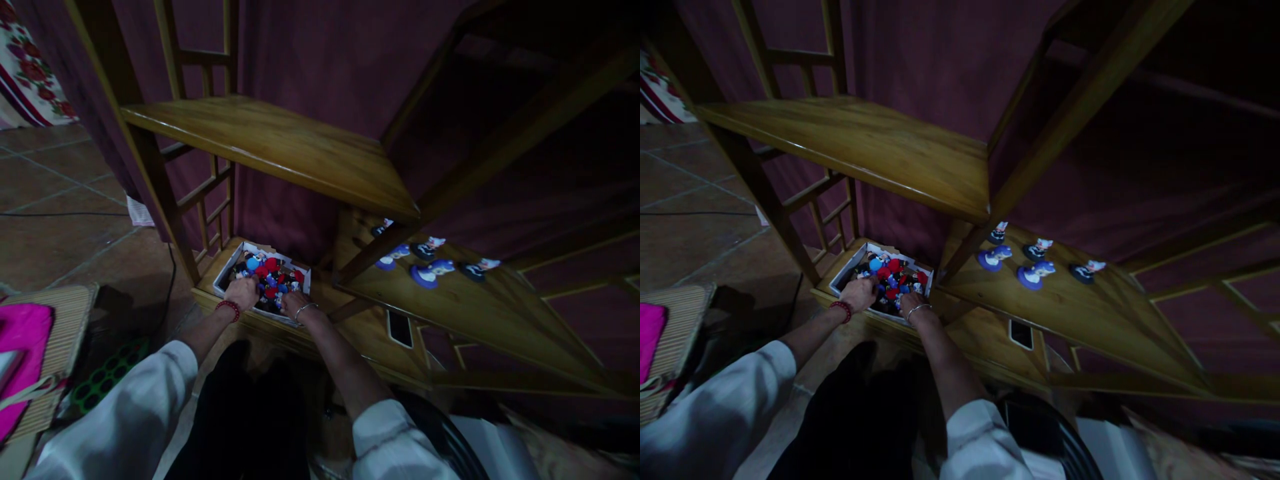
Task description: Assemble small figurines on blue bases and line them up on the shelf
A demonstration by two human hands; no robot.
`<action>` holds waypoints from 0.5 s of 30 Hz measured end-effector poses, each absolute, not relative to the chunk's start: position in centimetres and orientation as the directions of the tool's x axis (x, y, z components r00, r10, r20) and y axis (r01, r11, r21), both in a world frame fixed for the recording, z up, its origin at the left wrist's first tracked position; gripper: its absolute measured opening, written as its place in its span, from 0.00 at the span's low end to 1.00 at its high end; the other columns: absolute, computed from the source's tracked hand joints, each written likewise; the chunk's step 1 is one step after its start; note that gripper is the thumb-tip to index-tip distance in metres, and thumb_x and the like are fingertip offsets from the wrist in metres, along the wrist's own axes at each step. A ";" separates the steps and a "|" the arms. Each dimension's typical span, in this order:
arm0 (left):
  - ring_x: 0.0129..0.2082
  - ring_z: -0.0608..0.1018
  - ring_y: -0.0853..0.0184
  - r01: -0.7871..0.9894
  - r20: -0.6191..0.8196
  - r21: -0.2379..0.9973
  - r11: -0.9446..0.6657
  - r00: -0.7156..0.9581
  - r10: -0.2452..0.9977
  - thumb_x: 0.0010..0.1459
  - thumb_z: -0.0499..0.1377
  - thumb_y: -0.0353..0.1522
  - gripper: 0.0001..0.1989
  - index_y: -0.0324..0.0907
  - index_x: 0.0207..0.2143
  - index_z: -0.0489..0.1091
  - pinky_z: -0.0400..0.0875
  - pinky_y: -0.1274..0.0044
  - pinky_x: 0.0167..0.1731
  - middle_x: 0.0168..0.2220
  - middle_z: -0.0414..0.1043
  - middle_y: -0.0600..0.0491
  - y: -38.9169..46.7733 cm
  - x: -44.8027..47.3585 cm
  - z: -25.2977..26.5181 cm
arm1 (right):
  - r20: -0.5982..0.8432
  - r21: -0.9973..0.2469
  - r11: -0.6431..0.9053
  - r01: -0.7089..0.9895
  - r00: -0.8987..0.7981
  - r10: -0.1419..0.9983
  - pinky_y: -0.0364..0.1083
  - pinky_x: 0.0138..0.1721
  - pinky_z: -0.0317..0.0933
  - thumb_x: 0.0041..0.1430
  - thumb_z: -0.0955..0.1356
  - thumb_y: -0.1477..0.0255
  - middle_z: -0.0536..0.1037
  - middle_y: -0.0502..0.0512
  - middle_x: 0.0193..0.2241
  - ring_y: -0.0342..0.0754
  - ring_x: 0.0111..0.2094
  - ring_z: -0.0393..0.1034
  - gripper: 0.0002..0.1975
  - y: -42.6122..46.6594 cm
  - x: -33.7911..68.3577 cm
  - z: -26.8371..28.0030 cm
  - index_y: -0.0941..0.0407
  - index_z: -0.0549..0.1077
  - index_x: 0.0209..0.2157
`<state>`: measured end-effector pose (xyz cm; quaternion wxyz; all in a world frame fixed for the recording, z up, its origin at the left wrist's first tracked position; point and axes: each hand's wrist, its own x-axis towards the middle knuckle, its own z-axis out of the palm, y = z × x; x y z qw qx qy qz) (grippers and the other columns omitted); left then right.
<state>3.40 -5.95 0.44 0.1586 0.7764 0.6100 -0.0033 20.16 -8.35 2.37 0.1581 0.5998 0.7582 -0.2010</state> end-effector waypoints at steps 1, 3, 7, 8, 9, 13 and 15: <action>0.38 0.75 0.59 0.948 -0.200 0.243 -0.207 0.258 0.945 0.55 0.45 0.35 0.16 0.41 0.43 0.65 0.67 0.71 0.38 0.38 0.73 0.45 -6.0 3.4 0.5 | -0.487 -0.110 0.196 0.974 -0.224 0.844 0.42 0.36 0.59 0.49 0.67 0.73 0.76 0.58 0.35 0.51 0.39 0.70 0.09 -8.3 20.0 2.4 0.57 0.75 0.34; 0.39 0.75 0.59 0.948 -0.204 0.244 -0.207 0.259 0.944 0.56 0.45 0.35 0.16 0.41 0.43 0.65 0.67 0.71 0.38 0.38 0.73 0.45 -6.0 3.4 0.5 | -0.497 -0.110 0.188 0.976 -0.218 0.840 0.42 0.36 0.59 0.49 0.67 0.72 0.76 0.59 0.37 0.51 0.40 0.69 0.11 -8.3 19.9 2.4 0.57 0.74 0.37; 0.39 0.74 0.59 0.952 -0.220 0.242 -0.190 0.244 0.945 0.56 0.45 0.35 0.17 0.41 0.44 0.65 0.66 0.72 0.39 0.38 0.72 0.44 -6.1 3.5 0.7 | -0.508 -0.123 0.176 0.977 -0.215 0.834 0.43 0.35 0.59 0.49 0.68 0.70 0.75 0.59 0.39 0.52 0.40 0.69 0.12 -8.1 20.2 2.0 0.57 0.73 0.38; 0.40 0.74 0.59 0.952 -0.222 0.243 -0.188 0.243 0.944 0.56 0.45 0.35 0.17 0.41 0.44 0.65 0.66 0.71 0.40 0.38 0.72 0.44 -6.1 3.5 0.8 | -0.509 -0.129 0.175 0.976 -0.216 0.833 0.43 0.35 0.59 0.49 0.68 0.69 0.76 0.59 0.38 0.52 0.40 0.69 0.12 -8.1 20.2 1.9 0.57 0.73 0.37; 0.40 0.74 0.59 0.951 -0.223 0.245 -0.189 0.245 0.944 0.56 0.45 0.35 0.16 0.41 0.44 0.65 0.66 0.71 0.40 0.38 0.72 0.44 -6.1 3.5 0.9 | -0.508 -0.136 0.174 0.975 -0.219 0.833 0.42 0.34 0.59 0.49 0.69 0.69 0.76 0.59 0.37 0.52 0.39 0.69 0.11 -8.0 20.3 1.7 0.56 0.73 0.36; 0.41 0.74 0.59 0.948 -0.228 0.251 -0.196 0.255 0.940 0.56 0.46 0.35 0.16 0.41 0.44 0.65 0.66 0.72 0.40 0.39 0.72 0.45 -6.2 3.5 1.2 | -0.484 -0.174 0.172 0.970 -0.237 0.842 0.41 0.33 0.58 0.49 0.68 0.70 0.76 0.55 0.35 0.48 0.37 0.70 0.10 -7.9 20.7 1.0 0.54 0.73 0.36; 0.40 0.74 0.60 0.949 -0.233 0.250 -0.192 0.252 0.939 0.56 0.46 0.35 0.16 0.41 0.44 0.64 0.66 0.72 0.40 0.39 0.72 0.45 -6.1 3.5 1.2 | -0.467 -0.187 0.169 0.968 -0.239 0.851 0.40 0.33 0.58 0.49 0.68 0.71 0.76 0.54 0.34 0.47 0.36 0.70 0.10 -7.9 20.7 0.8 0.54 0.73 0.36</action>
